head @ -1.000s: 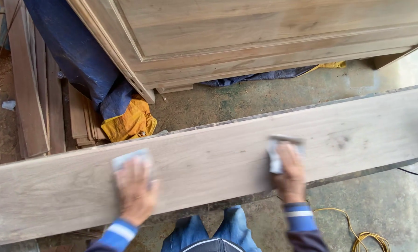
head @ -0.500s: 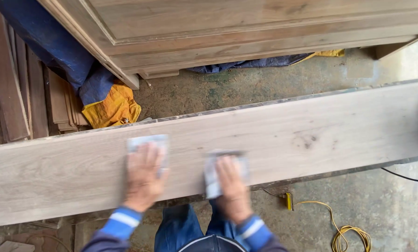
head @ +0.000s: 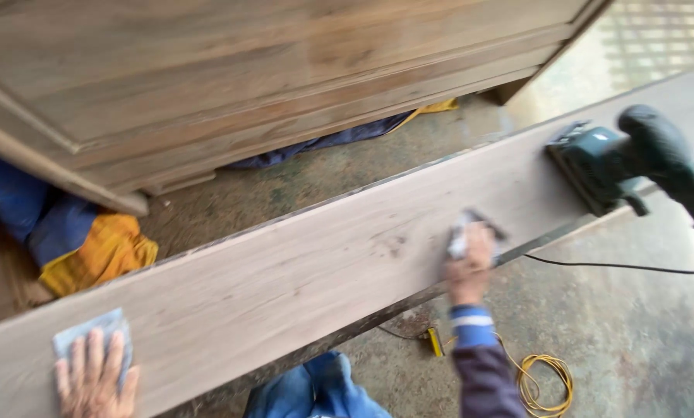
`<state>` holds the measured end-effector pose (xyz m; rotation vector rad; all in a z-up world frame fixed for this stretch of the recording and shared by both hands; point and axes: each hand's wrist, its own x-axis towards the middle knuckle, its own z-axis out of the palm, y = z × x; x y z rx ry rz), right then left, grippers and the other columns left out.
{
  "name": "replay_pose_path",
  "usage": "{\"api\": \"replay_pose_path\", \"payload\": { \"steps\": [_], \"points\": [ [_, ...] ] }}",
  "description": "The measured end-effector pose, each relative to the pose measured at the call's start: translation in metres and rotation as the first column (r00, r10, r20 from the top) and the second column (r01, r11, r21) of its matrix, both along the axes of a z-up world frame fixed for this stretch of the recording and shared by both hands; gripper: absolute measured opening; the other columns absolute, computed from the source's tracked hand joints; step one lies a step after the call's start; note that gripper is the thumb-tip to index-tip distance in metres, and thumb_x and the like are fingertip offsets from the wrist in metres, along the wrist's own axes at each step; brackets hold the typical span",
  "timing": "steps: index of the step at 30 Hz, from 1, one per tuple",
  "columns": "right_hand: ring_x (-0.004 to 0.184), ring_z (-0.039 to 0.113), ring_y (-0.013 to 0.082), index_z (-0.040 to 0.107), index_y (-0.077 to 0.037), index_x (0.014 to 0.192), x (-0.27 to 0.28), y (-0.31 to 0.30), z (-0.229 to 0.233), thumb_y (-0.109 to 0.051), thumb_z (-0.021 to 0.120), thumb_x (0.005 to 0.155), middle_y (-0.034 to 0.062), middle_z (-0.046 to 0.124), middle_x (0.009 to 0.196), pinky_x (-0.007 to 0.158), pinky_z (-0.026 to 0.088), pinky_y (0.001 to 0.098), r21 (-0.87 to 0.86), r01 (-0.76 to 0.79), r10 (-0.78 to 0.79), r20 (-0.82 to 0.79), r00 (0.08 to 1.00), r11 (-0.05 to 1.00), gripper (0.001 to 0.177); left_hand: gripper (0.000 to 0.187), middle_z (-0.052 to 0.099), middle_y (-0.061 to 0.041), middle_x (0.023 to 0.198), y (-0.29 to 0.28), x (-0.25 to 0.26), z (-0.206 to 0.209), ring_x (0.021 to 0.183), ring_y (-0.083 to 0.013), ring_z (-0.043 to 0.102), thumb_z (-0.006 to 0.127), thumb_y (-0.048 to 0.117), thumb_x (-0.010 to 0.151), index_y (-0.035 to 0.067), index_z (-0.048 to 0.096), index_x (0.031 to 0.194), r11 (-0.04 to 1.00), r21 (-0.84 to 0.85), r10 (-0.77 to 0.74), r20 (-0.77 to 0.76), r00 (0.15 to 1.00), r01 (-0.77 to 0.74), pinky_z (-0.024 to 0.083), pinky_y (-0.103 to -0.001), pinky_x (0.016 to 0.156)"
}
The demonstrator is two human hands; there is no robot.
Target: Sanding a wooden board using sandpaper and an electric sander.
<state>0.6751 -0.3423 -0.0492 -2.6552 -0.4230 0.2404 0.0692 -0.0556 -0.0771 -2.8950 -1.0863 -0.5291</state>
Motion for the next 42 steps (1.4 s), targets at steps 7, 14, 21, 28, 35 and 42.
{"api": "replay_pose_path", "payload": {
  "steps": [7,14,21,28,35,42],
  "points": [
    [0.141,0.050,0.0406,0.059,-0.002,0.140,-0.155,0.013,-0.018,0.007,0.059,0.077,0.0211,0.057,0.147,0.120,0.037,0.0543,0.236,-0.600,0.524,0.313,0.792,0.765,0.064,0.063,0.048,-0.021,0.157,0.151,0.008,-0.110,0.146,-0.0448,0.043,0.050,0.045,0.098,0.014,0.051,0.153,0.970,0.064,-0.240,0.076,0.968,0.236,0.020,-0.062,0.124],
    [0.133,0.060,0.0340,0.066,-0.008,0.132,0.079,-0.070,-0.066,-0.012,0.068,0.097,0.0189,0.064,0.139,0.117,0.047,0.0452,0.214,-0.334,0.210,0.453,0.866,0.918,0.036,0.061,0.051,-0.019,0.153,0.157,0.081,-0.103,0.143,-0.0429,0.045,0.048,0.047,0.099,0.015,0.050,0.151,0.894,0.135,-0.434,0.029,0.900,0.427,0.020,-0.062,0.122],
    [0.126,0.067,0.0225,0.072,-0.012,0.117,0.080,-0.015,-0.040,-0.014,0.055,0.102,0.0112,0.073,0.128,0.107,0.060,0.0333,0.190,-0.003,0.001,0.008,1.000,0.982,0.023,0.059,0.054,-0.018,0.148,0.052,0.156,-0.181,0.139,-0.0411,0.047,0.046,0.049,0.100,0.016,0.050,0.149,0.820,0.177,-0.552,-0.003,0.834,0.544,0.021,-0.062,0.120],
    [0.140,0.056,0.0318,0.064,-0.010,0.141,0.000,-0.028,-0.015,-0.004,0.058,0.098,0.0154,0.062,0.148,0.120,0.037,0.0493,0.296,-0.628,0.577,0.250,0.778,0.719,0.044,0.057,0.056,-0.017,0.144,-0.071,0.337,-0.083,0.136,-0.0396,0.049,0.044,0.050,0.100,0.017,0.050,0.147,0.697,0.220,-0.693,-0.042,0.720,0.683,0.021,-0.062,0.118],
    [0.140,0.052,0.0324,0.064,-0.012,0.136,0.204,-0.135,-0.045,-0.004,0.062,0.091,0.0130,0.059,0.147,0.120,0.040,0.0435,0.172,-0.291,0.245,0.244,0.938,0.941,0.045,0.075,0.031,-0.017,0.163,-0.205,0.638,0.041,0.148,-0.0366,0.026,0.056,0.035,0.087,0.011,0.036,0.155,0.587,-0.362,-0.808,-0.195,0.556,0.725,0.013,-0.055,0.120],
    [0.138,0.050,0.0383,0.062,-0.003,0.136,0.147,-0.085,-0.041,0.001,0.059,0.092,0.0229,0.060,0.141,0.119,0.037,0.0449,0.274,-0.262,0.180,0.292,0.940,0.925,0.045,0.071,0.032,-0.015,0.162,-0.192,0.583,0.038,0.150,-0.0340,0.028,0.056,0.035,0.090,0.012,0.037,0.153,0.680,-0.327,-0.717,-0.113,0.688,0.656,0.015,-0.053,0.122]
  ]
}}
